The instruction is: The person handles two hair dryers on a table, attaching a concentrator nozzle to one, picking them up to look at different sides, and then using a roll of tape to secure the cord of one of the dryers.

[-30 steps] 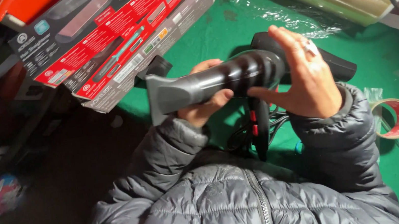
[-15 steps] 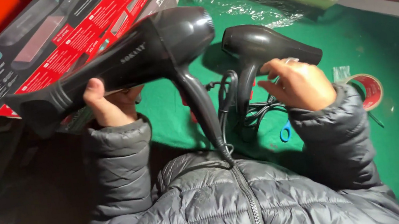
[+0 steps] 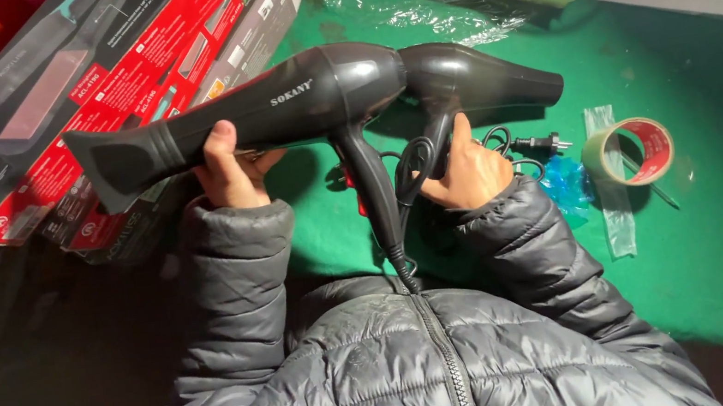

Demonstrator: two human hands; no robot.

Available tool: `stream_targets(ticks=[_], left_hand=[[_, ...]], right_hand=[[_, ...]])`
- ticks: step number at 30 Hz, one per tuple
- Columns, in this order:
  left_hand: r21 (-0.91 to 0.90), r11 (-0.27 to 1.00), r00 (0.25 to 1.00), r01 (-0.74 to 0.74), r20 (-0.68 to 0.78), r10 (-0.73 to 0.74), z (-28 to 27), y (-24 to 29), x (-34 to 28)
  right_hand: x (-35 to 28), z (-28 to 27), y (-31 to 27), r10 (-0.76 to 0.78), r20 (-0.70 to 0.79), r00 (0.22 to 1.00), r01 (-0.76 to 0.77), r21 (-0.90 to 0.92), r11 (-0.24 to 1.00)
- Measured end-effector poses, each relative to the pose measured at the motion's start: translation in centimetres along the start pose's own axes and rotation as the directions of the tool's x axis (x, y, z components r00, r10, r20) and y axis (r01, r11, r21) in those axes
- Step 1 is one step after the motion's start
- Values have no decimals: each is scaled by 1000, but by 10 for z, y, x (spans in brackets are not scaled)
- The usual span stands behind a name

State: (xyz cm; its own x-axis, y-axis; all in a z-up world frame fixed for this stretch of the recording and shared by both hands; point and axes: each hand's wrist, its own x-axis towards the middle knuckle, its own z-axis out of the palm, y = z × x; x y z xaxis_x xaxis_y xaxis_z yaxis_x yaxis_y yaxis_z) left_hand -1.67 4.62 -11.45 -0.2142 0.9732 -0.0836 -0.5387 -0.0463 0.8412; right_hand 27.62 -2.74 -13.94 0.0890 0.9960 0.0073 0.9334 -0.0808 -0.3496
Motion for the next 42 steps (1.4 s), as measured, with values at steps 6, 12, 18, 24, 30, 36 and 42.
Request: stream_targets(ticks=[6, 12, 18, 24, 30, 36, 42], left_hand=[[58, 997, 995, 56, 78, -60, 2, -8, 0], [22, 998, 994, 65, 92, -66, 4, -11, -1], [106, 989, 991, 106, 71, -114, 27, -14, -12], [29, 967, 953, 254, 166, -255, 53, -58, 5], [-87, 940, 921, 330, 248, -301, 85, -110, 38], [-135, 921, 913, 365, 245, -326, 100, -150, 72], [-132, 726, 729, 675, 270, -629, 66, -188, 95]], right_hand=[[1, 3, 27, -30, -33, 999, 42, 448, 893], [-17, -10, 50, 12, 18, 1000, -21, 896, 443], [-40, -48, 61, -18, -134, 991, 133, 991, -13], [-56, -78, 74, -141, -321, 937, 320, 947, -26], [-81, -95, 85, -129, -328, 936, 331, 943, 4], [-92, -104, 88, -61, -395, 917, 397, 917, 33], [-107, -93, 122, -92, -391, 916, 400, 864, 306]])
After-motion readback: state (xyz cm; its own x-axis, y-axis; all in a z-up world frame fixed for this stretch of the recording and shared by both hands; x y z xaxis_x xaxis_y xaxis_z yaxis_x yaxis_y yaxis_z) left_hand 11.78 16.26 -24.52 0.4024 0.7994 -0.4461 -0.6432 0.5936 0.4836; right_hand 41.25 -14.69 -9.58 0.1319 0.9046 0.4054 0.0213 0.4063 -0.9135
